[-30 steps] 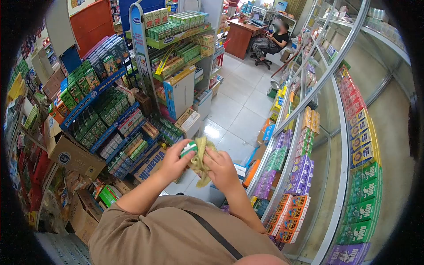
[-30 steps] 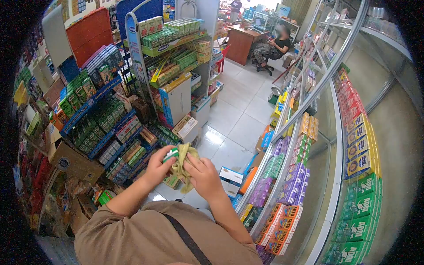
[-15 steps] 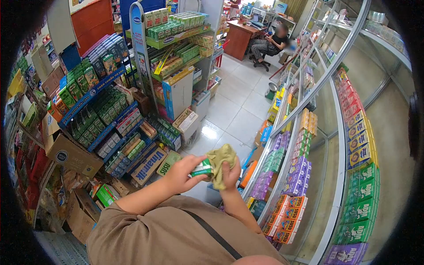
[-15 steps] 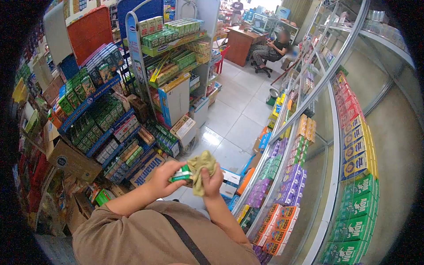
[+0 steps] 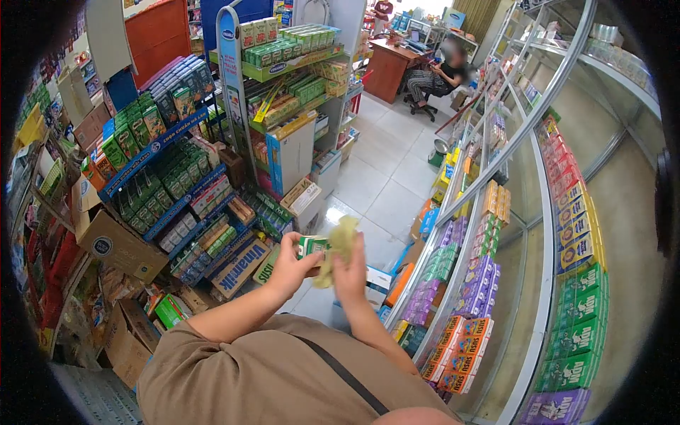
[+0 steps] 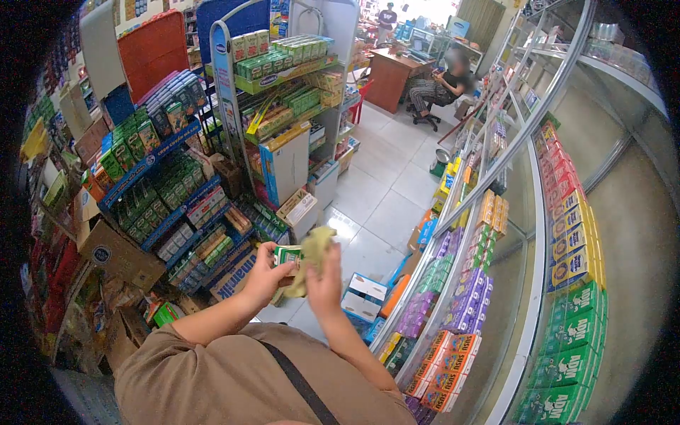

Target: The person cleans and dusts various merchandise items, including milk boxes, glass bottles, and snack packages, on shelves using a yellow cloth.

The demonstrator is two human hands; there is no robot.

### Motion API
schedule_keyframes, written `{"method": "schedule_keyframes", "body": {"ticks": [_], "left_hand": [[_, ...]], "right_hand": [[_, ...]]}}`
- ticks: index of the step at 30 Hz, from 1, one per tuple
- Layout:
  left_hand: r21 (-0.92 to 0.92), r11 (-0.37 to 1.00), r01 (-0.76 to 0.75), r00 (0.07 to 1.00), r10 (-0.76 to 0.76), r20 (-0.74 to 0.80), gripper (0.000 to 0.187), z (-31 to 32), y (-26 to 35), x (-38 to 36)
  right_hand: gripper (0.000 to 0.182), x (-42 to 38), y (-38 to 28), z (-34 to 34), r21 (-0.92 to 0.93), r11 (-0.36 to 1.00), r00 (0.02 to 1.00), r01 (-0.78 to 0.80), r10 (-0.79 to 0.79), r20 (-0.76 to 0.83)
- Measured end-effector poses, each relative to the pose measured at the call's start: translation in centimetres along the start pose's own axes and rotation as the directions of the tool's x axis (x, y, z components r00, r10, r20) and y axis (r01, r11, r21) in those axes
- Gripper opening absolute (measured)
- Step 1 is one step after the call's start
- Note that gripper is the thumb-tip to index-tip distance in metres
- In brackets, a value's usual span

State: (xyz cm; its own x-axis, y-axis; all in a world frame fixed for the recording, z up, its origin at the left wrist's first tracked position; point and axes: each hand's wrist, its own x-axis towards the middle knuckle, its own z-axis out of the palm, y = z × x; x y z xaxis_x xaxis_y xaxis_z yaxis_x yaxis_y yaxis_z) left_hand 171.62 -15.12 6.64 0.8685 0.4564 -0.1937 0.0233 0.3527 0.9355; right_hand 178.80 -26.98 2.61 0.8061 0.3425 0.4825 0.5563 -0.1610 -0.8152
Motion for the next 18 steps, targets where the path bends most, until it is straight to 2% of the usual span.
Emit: {"method": "schedule_keyframes", "body": {"ticks": [3, 4, 5, 6, 8, 9, 12, 13, 15, 17, 18], "left_hand": [[-0.075, 0.996, -0.04, 0.997, 0.034, -0.076, 0.037, -1.3, -1.7, 1.6], [-0.091, 0.995, -0.047, 0.994, 0.038, -0.104, 0.035, -1.7, -2.1, 1.9], [-0.054, 0.995, -0.088, 0.988, 0.08, -0.133, 0.03, -1.9, -2.9, 2.4], [0.0, 0.998, -0.062, 0.992, 0.062, -0.112, 0.03, -2.2, -3.3, 2.5], [0.098, 0.995, -0.018, 0.997, 0.025, -0.073, 0.03, -2.7, -4.0, 2.7], [0.221, 0.969, -0.113, 0.988, 0.133, -0.078, 0.035, -2.2, -3.8, 2.5], [0.287, 0.95, -0.121, 0.992, 0.129, -0.008, 0.04, -1.1, -2.5, 1.3], [0.373, 0.909, -0.184, 0.982, 0.189, 0.022, 0.044, -1.0, -2.9, 1.3], [0.435, 0.868, -0.237, 0.971, 0.216, 0.099, 0.044, -0.8, -2.8, 0.3], [0.475, 0.84, -0.262, 0.965, 0.22, 0.143, 0.045, -0.8, -2.5, -0.5], [0.471, 0.83, -0.299, 0.954, 0.258, 0.152, 0.046, -0.7, -2.5, -0.5]], "right_hand": [[0.044, -0.8, -0.5, 0.9, -0.209, 0.942, 0.951, 0.261, -0.215, 0.223], [0.042, -1.0, -0.5, 1.1, -0.235, 0.932, 0.944, 0.276, -0.218, 0.246], [0.041, -1.1, -0.4, 1.3, -0.26, 0.92, 0.937, 0.292, -0.222, 0.269], [0.039, -1.1, -0.4, 1.4, -0.286, 0.906, 0.929, 0.311, -0.226, 0.294], [0.039, -0.8, -0.8, 0.7, -0.321, 0.894, 0.936, 0.311, -0.23, 0.267], [0.038, -0.4, -0.9, 0.3, -0.34, 0.886, 0.937, 0.316, -0.236, 0.256], [0.034, 0.0, 0.0, -0.3, -0.323, 0.901, 0.957, 0.29, -0.271, 0.104], [0.033, -0.1, 0.9, -0.4, -0.277, 0.941, 0.98, 0.196, -0.185, 0.068], [0.032, 0.0, 2.7, -0.8, -0.174, 0.985, 1.0, 0.001, -0.001, 0.002], [0.032, 0.6, 3.4, -1.2, 0.136, 0.958, 0.967, -0.251, 0.253, 0.003], [0.032, 0.7, 3.6, -1.3, 0.288, 0.884, 0.927, -0.368, 0.375, 0.033]]}}
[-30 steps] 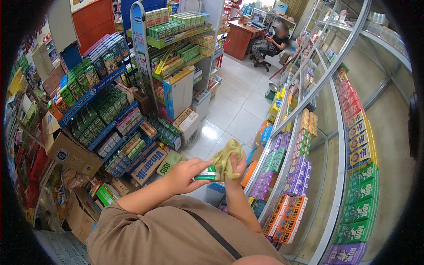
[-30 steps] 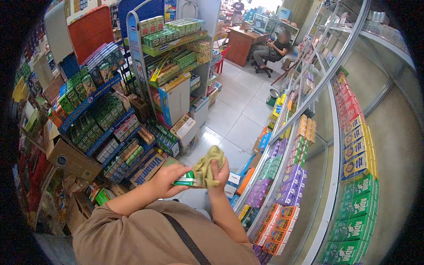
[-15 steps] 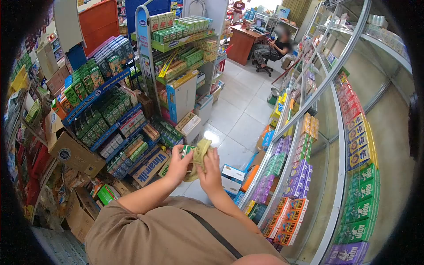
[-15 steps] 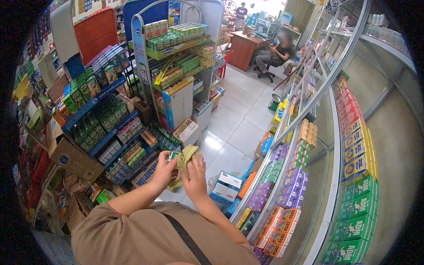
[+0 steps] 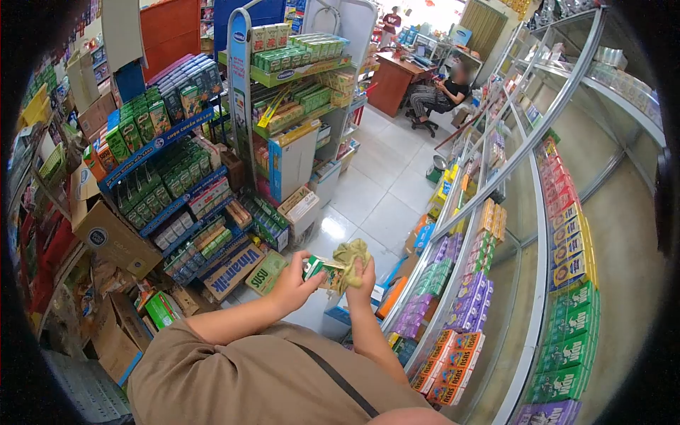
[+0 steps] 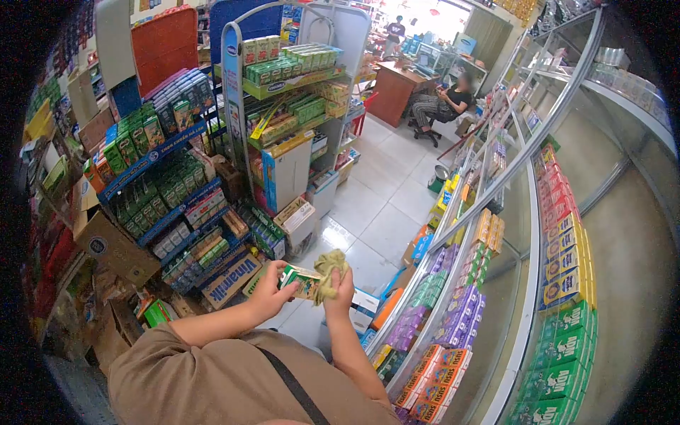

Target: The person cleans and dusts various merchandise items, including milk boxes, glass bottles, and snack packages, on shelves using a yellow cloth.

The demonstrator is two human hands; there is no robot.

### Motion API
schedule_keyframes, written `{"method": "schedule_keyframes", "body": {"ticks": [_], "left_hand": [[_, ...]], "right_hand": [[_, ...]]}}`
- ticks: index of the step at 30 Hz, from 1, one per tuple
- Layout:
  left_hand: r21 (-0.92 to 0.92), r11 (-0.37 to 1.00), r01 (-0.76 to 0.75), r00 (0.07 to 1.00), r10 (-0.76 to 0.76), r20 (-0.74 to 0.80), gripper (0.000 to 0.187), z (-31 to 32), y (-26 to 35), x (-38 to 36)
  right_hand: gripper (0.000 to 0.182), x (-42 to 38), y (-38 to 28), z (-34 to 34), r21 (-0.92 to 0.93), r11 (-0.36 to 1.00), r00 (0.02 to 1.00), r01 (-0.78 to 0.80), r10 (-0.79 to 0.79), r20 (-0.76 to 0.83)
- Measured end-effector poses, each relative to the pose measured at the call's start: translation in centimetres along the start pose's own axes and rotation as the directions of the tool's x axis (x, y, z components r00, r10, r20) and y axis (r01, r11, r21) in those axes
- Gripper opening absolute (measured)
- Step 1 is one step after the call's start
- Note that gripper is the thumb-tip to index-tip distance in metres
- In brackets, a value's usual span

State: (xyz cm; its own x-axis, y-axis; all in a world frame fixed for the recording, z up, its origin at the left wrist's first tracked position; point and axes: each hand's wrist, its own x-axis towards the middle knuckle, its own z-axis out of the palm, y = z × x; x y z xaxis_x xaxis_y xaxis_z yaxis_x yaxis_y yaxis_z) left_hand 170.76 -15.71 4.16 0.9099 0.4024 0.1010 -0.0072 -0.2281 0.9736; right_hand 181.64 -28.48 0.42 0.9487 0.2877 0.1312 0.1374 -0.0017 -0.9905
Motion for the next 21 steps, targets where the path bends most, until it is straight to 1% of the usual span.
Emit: {"method": "schedule_keyframes", "body": {"ticks": [1, 2, 4, 5, 8, 9, 12, 15, 18, 21], "left_hand": [[0.004, 0.999, -0.034, 0.999, 0.034, -0.01, 0.046, 0.0, 0.0, -0.1], [0.007, 0.998, -0.065, 0.998, 0.065, -0.02, 0.047, 0.0, 0.0, -0.4], [0.061, 0.985, -0.16, 0.986, 0.162, -0.038, 0.049, 0.1, 0.2, -0.6], [0.087, 0.973, -0.213, 0.975, 0.217, -0.043, 0.05, 0.2, 0.4, -0.5], [0.129, 0.938, -0.321, 0.946, 0.324, -0.002, 0.052, 0.1, 0.4, -0.7], [0.172, 0.921, -0.348, 0.936, 0.351, 0.018, 0.056, -0.1, 0.8, -0.9], [0.315, 0.928, -0.198, 0.976, 0.158, 0.147, 0.055, -0.7, 2.5, -0.9], [0.369, 0.909, -0.194, 0.978, 0.148, 0.15, 0.051, -1.3, 3.5, -0.3], [0.334, 0.926, -0.177, 0.98, 0.137, 0.142, 0.047, -1.4, 2.5, -0.1], [0.379, 0.921, -0.09, 0.979, 0.012, 0.204, 0.045, -1.5, 3.0, -0.1]], "right_hand": [[0.034, 0.3, 0.8, 0.2, 0.241, 0.969, 0.999, -0.049, 0.053, -0.008], [0.035, 0.1, 1.3, 0.3, 0.362, 0.922, 0.988, -0.138, 0.153, -0.014], [0.038, 0.4, 0.6, 0.9, 0.582, 0.764, 0.943, -0.277, 0.332, 0.012], [0.039, 0.2, 0.9, 1.2, 0.615, 0.735, 0.933, -0.287, 0.359, 0.007], [0.038, 0.2, 2.5, 1.0, 0.47, 0.847, 0.961, -0.247, 0.277, 0.007], [0.037, 0.3, 2.6, 0.7, 0.413, 0.872, 0.962, -0.263, 0.267, 0.049], [0.036, 0.7, 5.1, 0.1, 0.104, 0.941, 0.946, -0.321, 0.315, 0.073], [0.037, 0.5, 5.6, 0.1, 0.151, 0.942, 0.953, -0.3, 0.289, 0.092], [0.039, 0.7, 5.5, -0.4, -0.067, 0.986, 0.985, -0.155, 0.159, 0.064], [0.044, 0.1, 0.6, -0.4, -0.268, 0.963, 0.998, -0.028, 0.014, -0.054]]}}
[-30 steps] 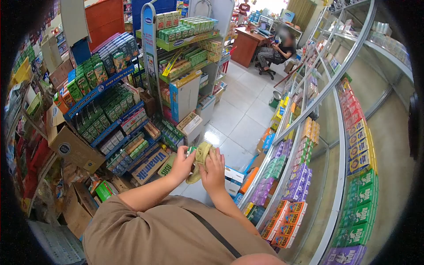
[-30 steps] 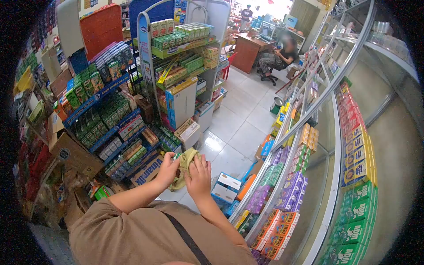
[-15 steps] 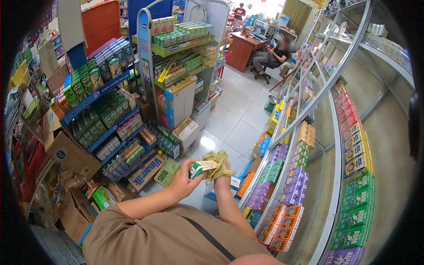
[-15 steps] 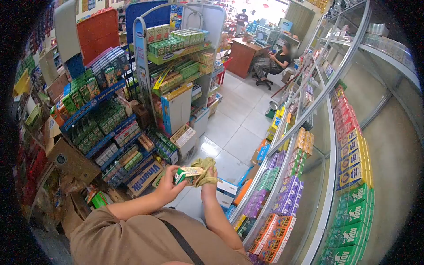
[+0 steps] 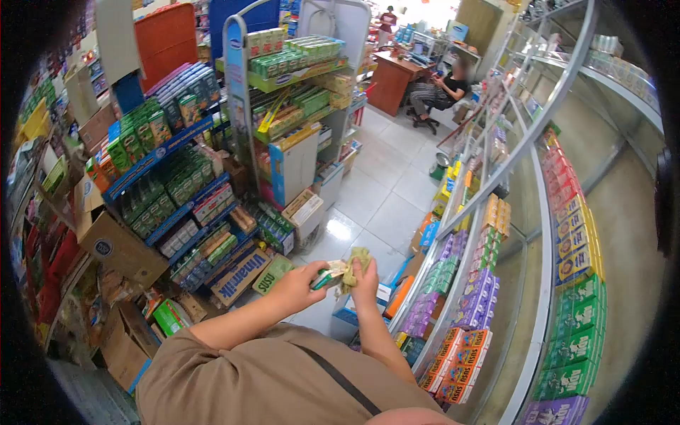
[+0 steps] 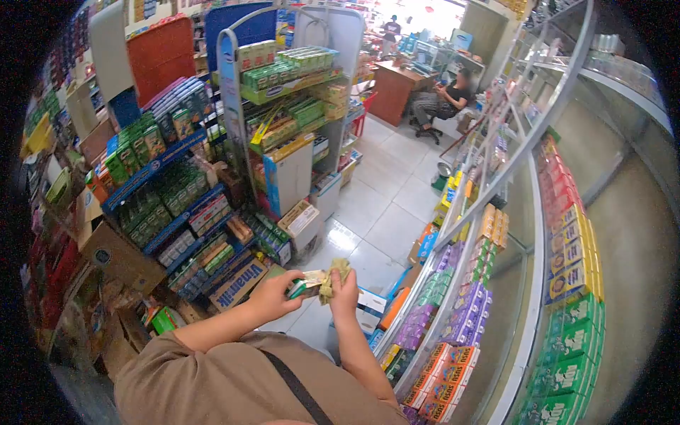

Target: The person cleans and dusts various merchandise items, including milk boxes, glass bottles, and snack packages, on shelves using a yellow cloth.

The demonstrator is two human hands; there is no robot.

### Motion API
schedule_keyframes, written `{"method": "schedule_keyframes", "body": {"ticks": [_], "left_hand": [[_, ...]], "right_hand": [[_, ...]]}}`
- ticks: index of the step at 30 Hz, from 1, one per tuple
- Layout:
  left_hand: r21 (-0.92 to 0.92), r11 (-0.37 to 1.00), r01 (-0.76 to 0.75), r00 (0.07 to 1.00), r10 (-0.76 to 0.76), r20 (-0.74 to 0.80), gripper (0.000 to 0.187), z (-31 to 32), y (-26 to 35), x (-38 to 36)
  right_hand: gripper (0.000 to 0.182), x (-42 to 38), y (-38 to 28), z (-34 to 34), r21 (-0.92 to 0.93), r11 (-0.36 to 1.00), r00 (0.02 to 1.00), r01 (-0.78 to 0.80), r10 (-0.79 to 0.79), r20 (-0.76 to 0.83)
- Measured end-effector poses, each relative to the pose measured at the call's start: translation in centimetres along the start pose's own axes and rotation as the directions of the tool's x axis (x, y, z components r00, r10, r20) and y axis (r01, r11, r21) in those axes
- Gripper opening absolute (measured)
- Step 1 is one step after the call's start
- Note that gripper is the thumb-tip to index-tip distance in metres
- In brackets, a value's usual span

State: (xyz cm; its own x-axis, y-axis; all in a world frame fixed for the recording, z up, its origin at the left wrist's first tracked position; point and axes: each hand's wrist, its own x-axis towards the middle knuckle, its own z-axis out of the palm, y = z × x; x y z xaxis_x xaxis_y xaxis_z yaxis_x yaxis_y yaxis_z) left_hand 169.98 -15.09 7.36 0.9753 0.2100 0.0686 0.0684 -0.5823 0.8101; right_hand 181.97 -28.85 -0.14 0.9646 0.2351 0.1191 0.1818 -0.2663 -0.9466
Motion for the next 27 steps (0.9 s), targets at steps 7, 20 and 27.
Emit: {"method": "schedule_keyframes", "body": {"ticks": [7, 20, 27], "left_hand": [[0.184, 0.983, -0.018, 0.977, -0.022, 0.213, 0.041, 0.2, -5.3, 1.3], [0.215, 0.967, 0.138, 0.751, 0.04, -0.66, 0.038, -15.6, -14.0, 4.7], [0.299, 0.926, 0.228, 0.483, 0.159, -0.861, 0.04, -28.2, -8.9, 5.9]], "right_hand": [[0.04, 3.0, 2.6, -3.5, -0.104, 0.994, 0.982, -0.012, 0.031, 0.185], [0.035, 4.4, 11.4, -5.0, 0.065, 0.949, 0.937, -0.308, 0.291, 0.191], [0.031, 3.8, 14.0, -4.8, 0.126, 0.917, 0.911, -0.379, 0.347, 0.223]]}}
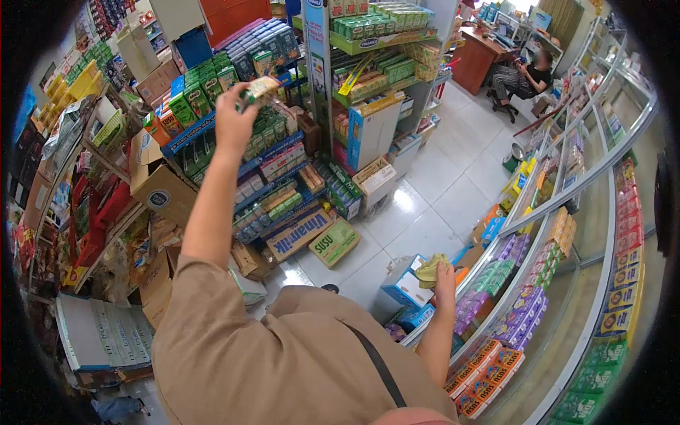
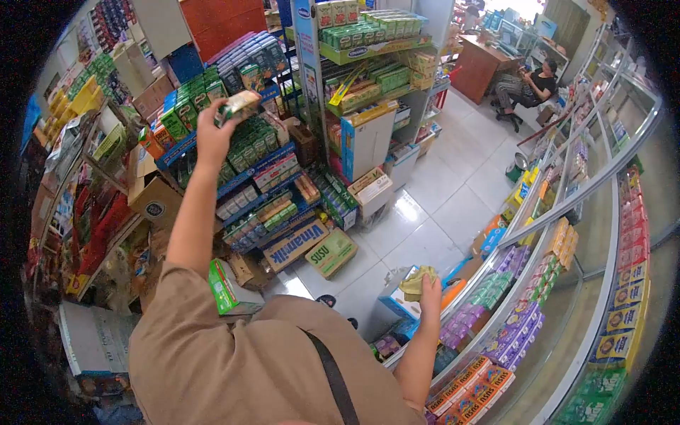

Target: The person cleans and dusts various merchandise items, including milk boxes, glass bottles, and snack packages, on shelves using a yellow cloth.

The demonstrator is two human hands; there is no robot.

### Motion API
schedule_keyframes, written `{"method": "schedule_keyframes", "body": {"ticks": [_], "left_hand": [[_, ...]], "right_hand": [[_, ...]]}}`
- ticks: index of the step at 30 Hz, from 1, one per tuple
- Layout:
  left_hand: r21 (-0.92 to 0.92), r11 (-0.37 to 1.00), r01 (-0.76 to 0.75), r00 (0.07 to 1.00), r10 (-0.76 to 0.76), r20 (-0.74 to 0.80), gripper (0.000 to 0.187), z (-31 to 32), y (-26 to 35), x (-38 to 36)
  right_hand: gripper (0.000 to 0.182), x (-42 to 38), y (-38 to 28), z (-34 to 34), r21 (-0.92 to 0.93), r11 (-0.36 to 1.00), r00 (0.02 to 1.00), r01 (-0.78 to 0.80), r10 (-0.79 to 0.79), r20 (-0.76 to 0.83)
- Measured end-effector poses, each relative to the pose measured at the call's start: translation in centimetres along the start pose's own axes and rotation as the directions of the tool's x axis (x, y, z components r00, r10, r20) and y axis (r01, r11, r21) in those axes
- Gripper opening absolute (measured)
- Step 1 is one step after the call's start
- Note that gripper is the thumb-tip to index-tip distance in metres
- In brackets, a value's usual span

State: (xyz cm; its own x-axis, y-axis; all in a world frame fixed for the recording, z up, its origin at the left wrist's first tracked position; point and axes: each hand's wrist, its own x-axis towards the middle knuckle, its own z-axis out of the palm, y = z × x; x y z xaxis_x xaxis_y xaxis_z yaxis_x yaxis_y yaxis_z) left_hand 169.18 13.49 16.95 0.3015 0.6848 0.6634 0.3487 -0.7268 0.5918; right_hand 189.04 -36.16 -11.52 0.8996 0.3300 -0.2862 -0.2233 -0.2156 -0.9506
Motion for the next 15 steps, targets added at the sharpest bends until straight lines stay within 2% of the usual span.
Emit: {"method": "schedule_keyframes", "body": {"ticks": [2, 4, 8, 12, 14, 15], "left_hand": [[0.082, 0.997, 0.013, 1.0, -0.013, 0.008, 0.04, -0.1, -1.7, 2.7], [0.197, 0.979, -0.048, 0.999, 0.042, 0.032, 0.044, 0.4, -4.3, 5.5], [0.312, 0.95, 0.017, 0.996, -0.045, 0.083, 0.048, 2.5, -7.9, 10.4], [0.39, 0.917, 0.083, 0.979, -0.147, 0.138, 0.051, 3.6, -8.1, 12.8], [0.46, 0.888, 0.002, 0.987, -0.077, 0.144, 0.051, 3.7, -8.7, 13.7], [0.489, 0.871, -0.044, 0.988, -0.035, 0.151, 0.051, 4.0, -8.9, 14.1]], "right_hand": [[0.032, 0.3, 0.3, -0.5, -0.048, 0.998, 0.998, 0.041, -0.043, -0.041], [0.033, -0.1, -0.3, -1.0, -0.009, 1.0, 0.997, -0.002, 0.001, -0.074], [0.035, -1.6, -0.6, -0.9, 0.148, 0.989, 0.991, -0.008, 0.028, -0.133], [0.034, -2.6, 2.7, -1.4, 0.316, 0.941, 0.984, -0.119, 0.154, -0.086], [0.035, -4.1, 3.2, -1.7, 0.396, 0.893, 0.969, -0.215, 0.246, -0.028], [0.037, -4.3, 3.3, -1.7, 0.391, 0.896, 0.974, -0.209, 0.229, -0.003]]}}
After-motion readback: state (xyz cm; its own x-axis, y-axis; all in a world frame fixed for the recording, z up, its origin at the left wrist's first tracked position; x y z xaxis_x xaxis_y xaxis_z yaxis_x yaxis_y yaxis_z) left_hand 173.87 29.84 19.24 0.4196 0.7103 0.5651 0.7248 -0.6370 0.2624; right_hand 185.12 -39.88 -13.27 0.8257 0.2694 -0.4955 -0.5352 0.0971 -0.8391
